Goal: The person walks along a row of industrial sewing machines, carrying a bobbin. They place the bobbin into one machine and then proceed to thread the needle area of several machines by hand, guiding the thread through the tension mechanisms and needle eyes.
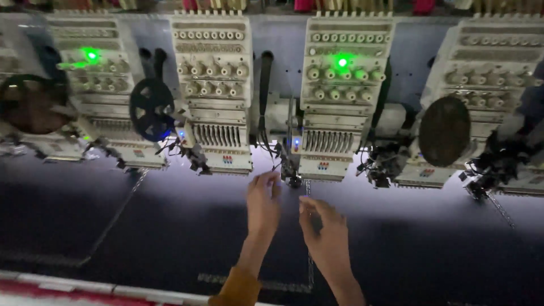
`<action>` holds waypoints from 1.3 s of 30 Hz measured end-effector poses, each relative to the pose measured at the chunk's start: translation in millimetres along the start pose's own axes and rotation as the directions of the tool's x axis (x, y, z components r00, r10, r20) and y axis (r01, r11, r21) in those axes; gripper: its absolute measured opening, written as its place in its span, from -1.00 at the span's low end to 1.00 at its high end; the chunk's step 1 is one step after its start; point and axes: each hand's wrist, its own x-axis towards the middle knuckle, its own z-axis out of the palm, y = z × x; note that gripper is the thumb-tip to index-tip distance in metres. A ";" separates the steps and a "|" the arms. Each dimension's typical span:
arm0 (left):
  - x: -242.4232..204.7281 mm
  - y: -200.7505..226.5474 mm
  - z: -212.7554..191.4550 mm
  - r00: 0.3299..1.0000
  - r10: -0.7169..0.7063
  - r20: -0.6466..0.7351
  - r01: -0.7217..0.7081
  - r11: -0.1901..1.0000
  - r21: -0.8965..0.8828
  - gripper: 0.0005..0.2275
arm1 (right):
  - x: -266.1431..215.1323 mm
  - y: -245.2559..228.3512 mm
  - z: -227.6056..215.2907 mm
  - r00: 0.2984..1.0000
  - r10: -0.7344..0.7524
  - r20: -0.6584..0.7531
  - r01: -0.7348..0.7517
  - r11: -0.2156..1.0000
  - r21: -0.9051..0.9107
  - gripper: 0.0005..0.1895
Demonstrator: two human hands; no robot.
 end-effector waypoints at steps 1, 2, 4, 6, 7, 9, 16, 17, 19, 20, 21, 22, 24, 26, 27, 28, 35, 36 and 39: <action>19.8 -9.6 10.0 1.000 -0.001 0.009 0.001 1.000 -0.006 -0.81 | 14.0 3.1 11.7 1.000 0.007 -0.003 -0.007 1.000 -0.008 -0.75; 38.4 -19.3 19.7 0.999 0.005 0.049 -0.002 0.998 -0.064 -0.78 | 27.1 6.6 23.4 0.999 -0.008 -0.053 0.011 0.999 0.045 -0.76; 66.9 -35.0 35.7 0.996 0.009 0.091 0.002 0.992 -0.126 -0.74 | 50.2 18.5 45.1 0.995 -0.021 -0.101 0.030 0.995 0.091 -0.76; 85.3 -47.0 46.2 0.986 0.128 0.111 -0.109 0.981 -0.163 -0.71 | 68.7 34.3 65.0 0.993 0.036 -0.113 -0.029 0.998 0.064 -0.73; 92.9 -55.6 50.7 0.986 0.120 0.116 -0.100 0.982 -0.163 -0.71 | 77.2 40.8 73.9 0.993 0.043 -0.106 -0.036 0.997 0.062 -0.73; 103.6 -69.6 64.6 0.961 0.265 0.083 -0.248 0.954 -0.170 -0.93 | 90.2 56.7 86.6 0.987 0.047 -0.155 -0.030 0.993 0.110 -0.76; 82.5 -76.6 55.2 0.992 0.117 0.057 -0.106 0.980 -0.170 -0.88 | 92.6 101.2 117.0 0.992 0.106 -0.068 -0.094 0.981 0.168 -0.79; 79.6 -77.8 54.3 0.989 0.143 0.035 -0.134 0.974 -0.182 -0.91 | 88.6 109.8 121.7 0.987 0.151 -0.059 -0.141 0.978 0.151 -0.76; 77.2 -82.9 53.8 0.985 0.173 0.011 -0.168 0.967 -0.191 -0.94 | 84.0 125.5 131.0 0.980 0.194 -0.053 -0.185 0.973 0.138 -0.73; 74.0 -87.6 54.0 0.984 0.177 0.019 -0.171 0.971 -0.167 -0.93 | 79.5 132.8 135.0 0.984 0.174 -0.036 -0.167 0.975 0.146 -0.73; 70.5 -91.8 54.1 0.983 0.180 0.026 -0.175 0.974 -0.143 -0.93 | 74.8 139.8 138.6 0.988 0.154 -0.018 -0.150 0.977 0.154 -0.73; 66.2 -94.9 53.8 0.984 0.177 0.031 -0.171 0.975 -0.141 -0.93 | 70.5 143.4 142.1 0.987 0.159 -0.016 -0.155 0.976 0.155 -0.73; 59.7 -100.2 53.1 0.990 0.143 0.010 -0.140 0.976 -0.170 -0.91 | 63.8 150.0 148.6 0.939 0.343 0.020 -0.343 0.936 0.084 -0.69; 53.3 -107.9 51.6 0.995 0.098 0.018 -0.095 0.986 -0.137 -0.91 | 58.0 158.4 155.1 0.918 0.392 0.058 -0.396 0.912 0.102 -0.69; 50.5 -111.7 50.8 0.998 0.050 0.023 -0.048 0.993 -0.104 -0.89 | 55.5 162.3 158.2 0.894 0.438 0.097 -0.447 0.887 0.117 -0.69; 46.7 -116.2 50.2 0.999 0.046 0.026 -0.043 0.993 -0.107 -0.89 | 54.4 163.8 158.7 0.892 0.441 0.098 -0.451 0.886 0.112 -0.69; 29.6 -145.3 47.2 0.989 -0.146 -0.033 0.142 0.985 -0.098 -0.87 | 44.1 192.9 185.0 0.875 0.436 0.210 -0.452 0.891 0.035 -0.71; 29.3 -149.8 46.5 0.988 -0.142 -0.056 0.138 0.989 -0.058 -0.88 | 41.1 201.6 193.2 0.912 0.364 0.190 -0.379 0.924 0.048 -0.71; 25.0 -172.5 52.0 0.978 -0.111 -0.179 0.115 0.993 0.010 -0.90 | 39.6 205.8 212.0 0.875 0.431 0.220 -0.432 0.901 -0.047 -0.71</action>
